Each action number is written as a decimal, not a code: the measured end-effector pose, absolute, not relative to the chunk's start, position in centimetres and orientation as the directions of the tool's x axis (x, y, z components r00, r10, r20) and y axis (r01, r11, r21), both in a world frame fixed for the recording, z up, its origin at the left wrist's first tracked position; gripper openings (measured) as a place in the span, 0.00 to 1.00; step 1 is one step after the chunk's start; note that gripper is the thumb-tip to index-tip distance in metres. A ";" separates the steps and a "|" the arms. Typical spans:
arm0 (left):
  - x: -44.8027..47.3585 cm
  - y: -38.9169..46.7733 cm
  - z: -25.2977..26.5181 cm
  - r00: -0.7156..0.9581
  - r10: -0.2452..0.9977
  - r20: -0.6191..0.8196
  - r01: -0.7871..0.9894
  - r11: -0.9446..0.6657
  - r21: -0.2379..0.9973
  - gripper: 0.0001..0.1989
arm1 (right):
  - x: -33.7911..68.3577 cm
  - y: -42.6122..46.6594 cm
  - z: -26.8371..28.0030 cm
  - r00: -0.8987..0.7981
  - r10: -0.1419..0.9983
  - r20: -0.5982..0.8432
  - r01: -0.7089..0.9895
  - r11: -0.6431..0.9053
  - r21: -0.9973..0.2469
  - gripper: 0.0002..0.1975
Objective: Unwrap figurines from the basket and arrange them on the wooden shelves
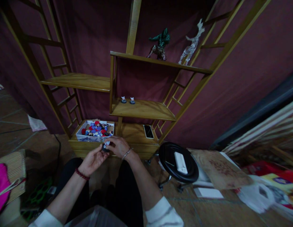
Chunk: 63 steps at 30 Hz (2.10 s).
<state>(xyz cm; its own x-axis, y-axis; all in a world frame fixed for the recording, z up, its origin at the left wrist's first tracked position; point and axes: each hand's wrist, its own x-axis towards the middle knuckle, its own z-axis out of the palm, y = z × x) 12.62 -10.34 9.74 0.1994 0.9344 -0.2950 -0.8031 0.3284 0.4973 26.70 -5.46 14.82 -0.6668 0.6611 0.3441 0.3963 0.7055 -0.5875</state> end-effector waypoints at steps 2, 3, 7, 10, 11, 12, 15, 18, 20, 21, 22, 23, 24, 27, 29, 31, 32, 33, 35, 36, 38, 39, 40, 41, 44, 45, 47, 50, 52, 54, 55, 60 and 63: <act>12.6 -10.3 9.7 0.208 0.933 -0.293 -0.803 0.334 0.494 0.06 | 26.7 -5.5 14.8 -0.665 0.666 0.338 0.402 0.701 -0.590 0.09; 12.6 -10.3 9.7 0.210 0.934 -0.290 -0.802 0.334 0.496 0.06 | 26.7 -5.5 14.8 -0.665 0.666 0.337 0.400 0.700 -0.592 0.10; 12.6 -10.4 9.6 0.197 0.939 -0.280 -0.802 0.319 0.504 0.05 | 26.9 -5.5 14.7 -0.677 0.657 0.333 0.379 0.698 -0.607 0.11; 12.5 -10.4 9.5 0.204 0.939 -0.277 -0.798 0.323 0.508 0.06 | 27.0 -5.4 14.7 -0.681 0.651 0.335 0.370 0.701 -0.609 0.11; 12.5 -10.4 9.5 0.207 0.939 -0.275 -0.797 0.325 0.509 0.06 | 27.0 -5.4 14.7 -0.681 0.649 0.339 0.368 0.703 -0.608 0.11; 12.5 -10.4 9.5 0.208 0.939 -0.275 -0.797 0.325 0.509 0.06 | 27.0 -5.4 14.7 -0.681 0.647 0.343 0.366 0.706 -0.606 0.11; 12.5 -10.4 9.6 0.206 0.939 -0.277 -0.796 0.325 0.510 0.06 | 26.9 -5.4 14.8 -0.683 0.638 0.355 0.359 0.716 -0.599 0.10; 12.5 -10.5 9.5 0.206 0.941 -0.269 -0.797 0.321 0.512 0.06 | 26.9 -5.4 14.9 -0.683 0.638 0.355 0.362 0.718 -0.594 0.10; 12.5 -10.5 9.5 0.205 0.943 -0.264 -0.800 0.316 0.510 0.06 | 26.9 -5.5 15.0 -0.681 0.643 0.349 0.370 0.714 -0.594 0.10; 12.6 -10.5 9.5 0.203 0.943 -0.262 -0.802 0.314 0.508 0.05 | 26.9 -5.5 15.0 -0.680 0.647 0.346 0.375 0.712 -0.594 0.10; 12.6 -10.5 9.5 0.202 0.944 -0.261 -0.803 0.312 0.508 0.05 | 26.9 -5.5 15.0 -0.679 0.649 0.344 0.379 0.711 -0.592 0.10; 12.6 -10.5 9.5 0.199 0.945 -0.261 -0.804 0.309 0.509 0.05 | 26.9 -5.5 15.0 -0.677 0.651 0.343 0.383 0.710 -0.591 0.10; 12.7 -10.5 9.4 0.197 0.945 -0.260 -0.803 0.308 0.511 0.05 | 26.9 -5.5 15.0 -0.676 0.652 0.344 0.386 0.711 -0.589 0.10; 12.8 -10.5 9.2 0.194 0.947 -0.255 -0.803 0.302 0.514 0.04 | 27.0 -5.4 14.8 -0.678 0.648 0.348 0.385 0.716 -0.582 0.10; 12.8 -10.4 9.1 0.191 0.951 -0.243 -0.809 0.292 0.509 0.04 | 26.9 -5.3 14.7 -0.681 0.644 0.347 0.385 0.719 -0.579 0.09; 12.8 -10.5 8.9 0.190 0.955 -0.230 -0.812 0.284 0.510 0.04 | 26.9 -5.3 14.6 -0.678 0.650 0.343 0.393 0.715 -0.578 0.09; 12.7 -10.5 8.9 0.188 0.956 -0.225 -0.811 0.280 0.513 0.04 | 26.8 -5.3 14.5 -0.675 0.655 0.340 0.400 0.712 -0.577 0.09; 12.7 -10.5 8.9 0.186 0.957 -0.223 -0.809 0.278 0.517 0.04 | 26.8 -5.4 14.5 -0.670 0.661 0.337 0.408 0.708 -0.577 0.09; 12.7 -10.6 8.9 0.183 0.956 -0.227 -0.805 0.278 0.523 0.04 | 26.7 -5.4 14.6 -0.660 0.674 0.332 0.424 0.699 -0.576 0.09; 12.6 -10.6 8.9 0.181 0.956 -0.231 -0.805 0.279 0.524 0.04 | 26.7 -5.5 14.6 -0.655 0.679 0.331 0.430 0.695 -0.576 0.08; 12.6 -10.5 9.0 0.179 0.955 -0.236 -0.804 0.280 0.524 0.04 | 26.6 -5.6 14.6 -0.646 0.688 0.332 0.439 0.690 -0.575 0.08; 12.6 -10.5 9.0 0.179 0.954 -0.238 -0.804 0.282 0.524 0.04 | 26.5 -5.6 14.6 -0.641 0.691 0.334 0.443 0.689 -0.574 0.08; 12.6 -10.5 9.0 0.177 0.955 -0.239 -0.805 0.280 0.523 0.04 | 26.5 -5.6 14.6 -0.637 0.694 0.336 0.446 0.687 -0.573 0.08; 12.6 -10.5 9.0 0.175 0.955 -0.238 -0.805 0.278 0.524 0.04 | 26.4 -5.7 14.5 -0.632 0.698 0.338 0.451 0.685 -0.572 0.08; 12.6 -10.4 9.0 0.163 0.960 -0.229 -0.808 0.263 0.528 0.03 | 26.4 -5.8 14.4 -0.620 0.711 0.332 0.464 0.674 -0.575 0.10; 12.6 -10.5 8.9 0.160 0.961 -0.226 -0.808 0.259 0.530 0.04 | 26.3 -5.8 14.4 -0.618 0.714 0.330 0.466 0.670 -0.577 0.10; 12.6 -10.5 8.9 0.158 0.962 -0.221 -0.809 0.255 0.530 0.04 | 26.3 -5.8 14.4 -0.616 0.716 0.329 0.466 0.667 -0.581 0.11; 12.6 -10.6 9.0 0.159 0.962 -0.223 -0.812 0.255 0.525 0.04 | 26.3 -5.8 14.3 -0.612 0.717 0.334 0.466 0.669 -0.580 0.11; 12.6 -10.6 9.1 0.158 0.961 -0.227 -0.814 0.257 0.521 0.04 | 26.3 -5.7 14.3 -0.611 0.715 0.340 0.463 0.670 -0.580 0.12; 12.6 -10.6 9.1 0.159 0.960 -0.229 -0.815 0.259 0.519 0.04 | 26.2 -5.8 14.3 -0.612 0.712 0.344 0.455 0.673 -0.583 0.12; 12.6 -10.6 9.1 0.159 0.961 -0.228 -0.815 0.258 0.519 0.04 | 26.2 -5.8 14.3 -0.611 0.712 0.345 0.454 0.672 -0.585 0.12; 12.6 -10.5 9.0 0.160 0.964 -0.213 -0.811 0.251 0.529 0.04 | 26.2 -5.8 14.3 -0.609 0.720 0.334 0.461 0.663 -0.590 0.11; 12.6 -10.4 9.0 0.163 0.966 -0.201 -0.807 0.248 0.537 0.05 | 26.2 -5.8 14.3 -0.606 0.719 0.340 0.462 0.667 -0.585 0.12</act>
